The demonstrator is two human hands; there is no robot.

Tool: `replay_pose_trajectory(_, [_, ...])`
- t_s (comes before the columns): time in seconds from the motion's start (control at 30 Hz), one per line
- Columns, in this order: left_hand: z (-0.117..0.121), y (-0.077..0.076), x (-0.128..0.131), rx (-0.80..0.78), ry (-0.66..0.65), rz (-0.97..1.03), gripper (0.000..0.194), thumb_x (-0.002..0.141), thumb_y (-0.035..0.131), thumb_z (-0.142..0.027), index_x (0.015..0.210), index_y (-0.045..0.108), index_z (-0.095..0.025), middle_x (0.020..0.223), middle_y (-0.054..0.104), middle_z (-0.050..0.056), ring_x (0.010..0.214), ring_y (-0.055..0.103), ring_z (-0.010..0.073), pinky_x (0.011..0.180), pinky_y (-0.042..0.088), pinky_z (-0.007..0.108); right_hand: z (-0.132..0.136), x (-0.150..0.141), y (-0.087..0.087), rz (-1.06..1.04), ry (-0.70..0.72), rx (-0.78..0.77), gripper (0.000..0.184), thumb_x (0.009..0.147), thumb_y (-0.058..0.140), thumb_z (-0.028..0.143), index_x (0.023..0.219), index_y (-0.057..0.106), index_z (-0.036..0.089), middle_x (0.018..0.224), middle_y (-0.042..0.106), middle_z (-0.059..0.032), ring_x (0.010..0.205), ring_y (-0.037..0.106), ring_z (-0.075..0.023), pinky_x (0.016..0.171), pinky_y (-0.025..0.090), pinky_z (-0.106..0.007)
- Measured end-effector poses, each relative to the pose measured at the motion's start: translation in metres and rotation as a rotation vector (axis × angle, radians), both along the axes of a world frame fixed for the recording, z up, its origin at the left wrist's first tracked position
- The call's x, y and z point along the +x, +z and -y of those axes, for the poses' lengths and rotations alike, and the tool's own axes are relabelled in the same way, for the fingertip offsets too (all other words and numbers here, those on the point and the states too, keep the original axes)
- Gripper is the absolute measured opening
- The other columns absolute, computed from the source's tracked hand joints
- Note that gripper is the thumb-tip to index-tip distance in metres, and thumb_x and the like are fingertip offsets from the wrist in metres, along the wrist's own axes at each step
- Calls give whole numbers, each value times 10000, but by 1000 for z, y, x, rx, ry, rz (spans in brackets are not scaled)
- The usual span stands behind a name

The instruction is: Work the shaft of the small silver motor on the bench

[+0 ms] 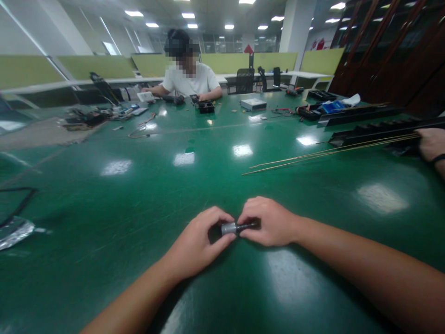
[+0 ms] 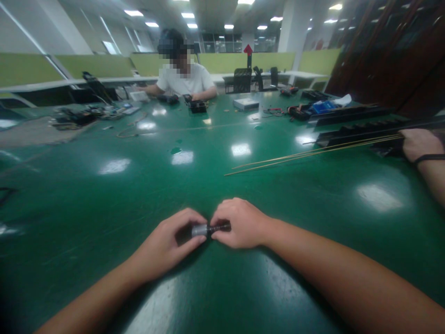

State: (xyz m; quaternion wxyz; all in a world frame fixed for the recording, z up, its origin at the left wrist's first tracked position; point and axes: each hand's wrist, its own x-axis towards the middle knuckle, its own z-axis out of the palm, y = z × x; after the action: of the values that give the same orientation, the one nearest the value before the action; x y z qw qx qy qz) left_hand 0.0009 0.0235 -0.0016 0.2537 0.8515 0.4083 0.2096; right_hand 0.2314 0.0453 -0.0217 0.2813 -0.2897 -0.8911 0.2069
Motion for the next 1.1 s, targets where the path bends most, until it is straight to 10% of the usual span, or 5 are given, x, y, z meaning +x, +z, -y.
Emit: replay_pose_trajectory(1.1, [1,2,0,-8,8,2,142,896,622,-281,1018,642,-211,982,665,41,905,622,204,837,485,334,-28,39,9,74,72,-278,49,685,696,180,707,665,149,659,615,15,611,534,-109,595,426,-222])
